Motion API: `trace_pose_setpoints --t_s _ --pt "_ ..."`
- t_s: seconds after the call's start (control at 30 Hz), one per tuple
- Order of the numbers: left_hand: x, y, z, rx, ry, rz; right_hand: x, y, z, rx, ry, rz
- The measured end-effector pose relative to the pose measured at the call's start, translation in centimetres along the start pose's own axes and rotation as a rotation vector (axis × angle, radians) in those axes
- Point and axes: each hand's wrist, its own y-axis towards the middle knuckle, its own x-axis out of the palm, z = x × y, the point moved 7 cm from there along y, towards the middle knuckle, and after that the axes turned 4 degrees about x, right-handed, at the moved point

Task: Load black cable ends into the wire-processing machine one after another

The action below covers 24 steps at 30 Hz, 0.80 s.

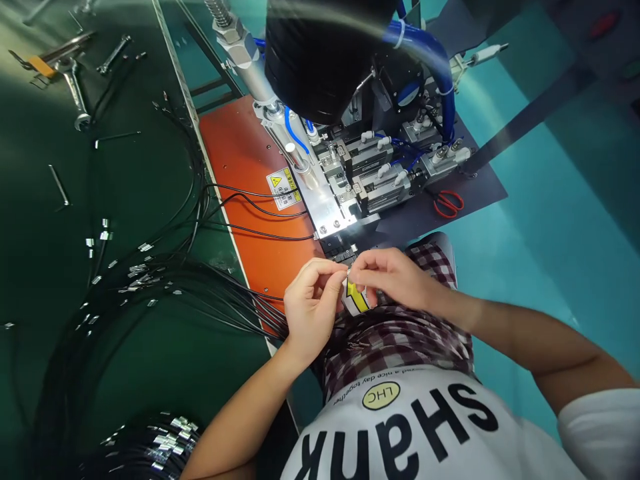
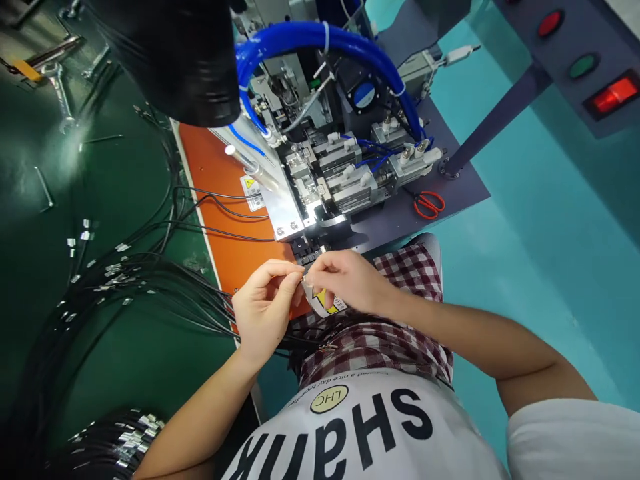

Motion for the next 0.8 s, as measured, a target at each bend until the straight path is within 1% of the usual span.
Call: trace_pose_setpoints --t_s 0.03,0.07,0.1,0.17,0.2,0.23,0.27,0.33,0.37,0.4,0.43,0.47,0.53,0.57,0.6,0.63,0.67,0.7,0.73,0.77,0.8 --pt "0.0 0.0 -0.1 -0.027 -0.04 -0.006 0.1 0.0 0.3 0.023 0.062 -0.039" --pt "0.0 0.0 -0.3 -0.06 -0.086 -0.017 -0.2 -0.1 0.4 -0.003 0.055 -0.015" --pt "0.0 0.1 -0.5 -0.093 -0.133 -0.029 -0.9 -0.2 0.2 -0.075 -0.026 0.067" --pt "0.0 0.2 -0.7 -0.146 -0.222 -0.047 -2.1 -0.9 -1.1 -0.298 -0.31 0.279" --pt "-0.1 0.2 -0.8 -0.163 -0.261 -0.051 -2.1 -1.2 -1.9 -0.411 -0.451 0.331" --pt "-0.1 0.3 -0.9 -0.177 -0.293 -0.055 -1.9 -1.5 -2.5 -0.502 -0.562 0.337" --pt "-0.2 0.3 -1.0 -0.194 -0.314 -0.061 -1.6 -1.5 -2.9 -0.561 -0.636 0.313" --pt "-0.1 0.1 -1.2 -0.226 -0.311 -0.089 -1.3 -1.1 -3.5 -0.587 -0.684 0.235" --pt "-0.1 0.0 -1.3 -0.224 -0.279 -0.1 -1.3 -0.8 -3.7 -0.557 -0.664 0.198" --pt "-0.2 0.0 -1.2 -0.19 -0.215 -0.098 -1.4 -0.4 -3.6 -0.493 -0.61 0.167" --pt "-0.4 -0.1 -0.9 -0.115 -0.125 -0.088 -1.5 0.1 -3.3 -0.397 -0.516 0.124" --pt "-0.6 -0.2 -0.3 -0.006 -0.02 -0.074 -1.4 0.5 -2.7 -0.274 -0.385 0.052" --pt "-0.7 -0.5 1.0 0.232 0.159 -0.045 -0.3 0.9 -0.7 0.001 -0.071 -0.169" --pt "-0.7 -0.7 1.3 0.296 0.195 -0.04 0.6 0.7 0.1 0.109 0.067 -0.28" --pt "-0.7 -0.7 1.3 0.299 0.182 -0.042 1.3 0.5 0.7 0.17 0.159 -0.348" --pt "-0.8 -0.5 1.0 0.248 0.132 -0.043 1.4 0.4 1.0 0.175 0.186 -0.338" --pt "-1.0 -0.3 0.6 0.165 0.065 -0.041 1.0 0.5 1.1 0.123 0.143 -0.253" --pt "-1.2 0.0 0.1 0.075 -0.009 -0.043 0.2 0.5 0.8 0.012 0.04 -0.122" --pt "-1.3 0.2 -0.2 -0.004 -0.077 -0.051 -0.5 0.3 0.0 -0.138 -0.104 0.018" --pt "-1.3 0.3 -0.4 -0.062 -0.136 -0.061 -1.0 -0.2 -1.0 -0.304 -0.269 0.144" --pt "-1.4 0.4 -0.5 -0.102 -0.185 -0.073 -1.1 -0.8 -2.0 -0.467 -0.432 0.24"
